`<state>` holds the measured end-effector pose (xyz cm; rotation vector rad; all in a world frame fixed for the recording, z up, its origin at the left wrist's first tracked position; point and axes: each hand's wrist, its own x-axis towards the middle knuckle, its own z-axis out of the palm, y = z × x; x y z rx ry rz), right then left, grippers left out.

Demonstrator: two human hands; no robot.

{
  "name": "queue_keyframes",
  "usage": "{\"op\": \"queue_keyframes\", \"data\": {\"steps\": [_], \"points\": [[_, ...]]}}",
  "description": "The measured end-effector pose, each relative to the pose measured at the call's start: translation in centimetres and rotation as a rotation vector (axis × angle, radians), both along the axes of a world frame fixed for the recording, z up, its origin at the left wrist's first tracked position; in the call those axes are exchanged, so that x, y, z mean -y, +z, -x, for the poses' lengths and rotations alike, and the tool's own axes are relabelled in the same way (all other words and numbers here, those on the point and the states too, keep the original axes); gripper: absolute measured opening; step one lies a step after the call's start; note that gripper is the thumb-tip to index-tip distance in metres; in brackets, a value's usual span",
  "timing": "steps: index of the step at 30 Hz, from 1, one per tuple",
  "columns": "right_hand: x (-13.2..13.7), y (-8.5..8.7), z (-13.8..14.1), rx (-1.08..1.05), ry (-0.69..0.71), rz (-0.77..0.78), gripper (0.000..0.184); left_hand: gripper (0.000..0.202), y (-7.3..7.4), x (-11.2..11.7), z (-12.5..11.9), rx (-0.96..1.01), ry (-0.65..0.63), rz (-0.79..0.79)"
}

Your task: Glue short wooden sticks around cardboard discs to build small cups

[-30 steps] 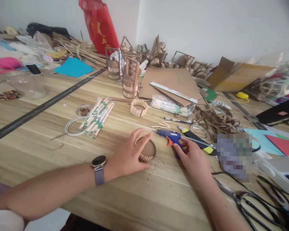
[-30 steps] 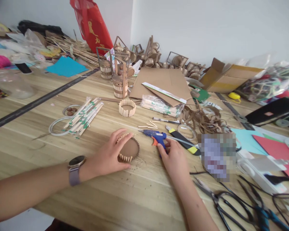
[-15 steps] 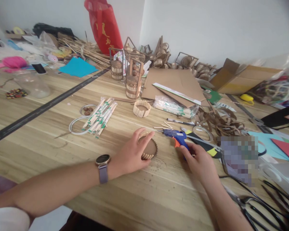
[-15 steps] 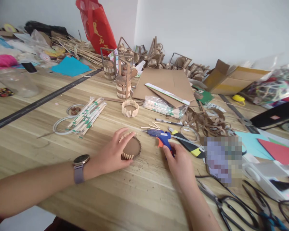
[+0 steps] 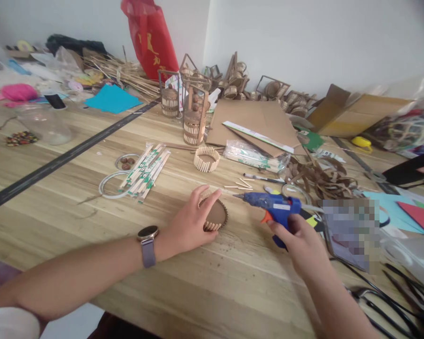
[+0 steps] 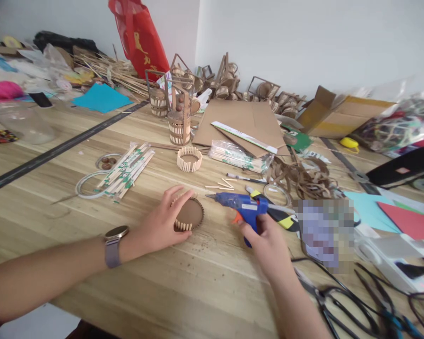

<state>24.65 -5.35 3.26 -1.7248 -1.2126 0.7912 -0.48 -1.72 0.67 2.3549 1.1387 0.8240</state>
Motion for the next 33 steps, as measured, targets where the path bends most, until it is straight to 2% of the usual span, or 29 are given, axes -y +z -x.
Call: {"op": "queue_keyframes", "data": {"steps": [3, 6, 10, 16, 25, 33], "points": [[0.4, -0.4, 0.0, -0.107, 0.090, 0.136, 0.039, 0.093, 0.0, -0.1, 0.1, -0.007, 0.009, -0.022], [0.7, -1.3, 0.1, -0.175, 0.174, 0.183, 0.051, 0.092, 0.0, -0.3, 0.2, -0.009, 0.028, -0.031], [0.9, -1.9, 0.3, -0.044, 0.260, 0.202, 0.052, 0.094, -0.1, -0.6, 0.3, -0.007, 0.046, -0.023], [0.9, -1.2, 0.5, 0.120, 0.472, 0.130, 0.041, 0.093, -0.3, -0.6, 0.3, 0.004, 0.046, -0.036], [1.1, -1.7, 0.2, 0.284, 0.522, 0.120, 0.037, 0.093, -0.1, -0.6, 0.3, 0.002, 0.051, -0.016], [1.2, -1.3, 0.9, 0.364, 0.576, 0.054, 0.031, 0.093, -0.1, -0.6, 0.3, 0.001, 0.052, -0.015]]}}
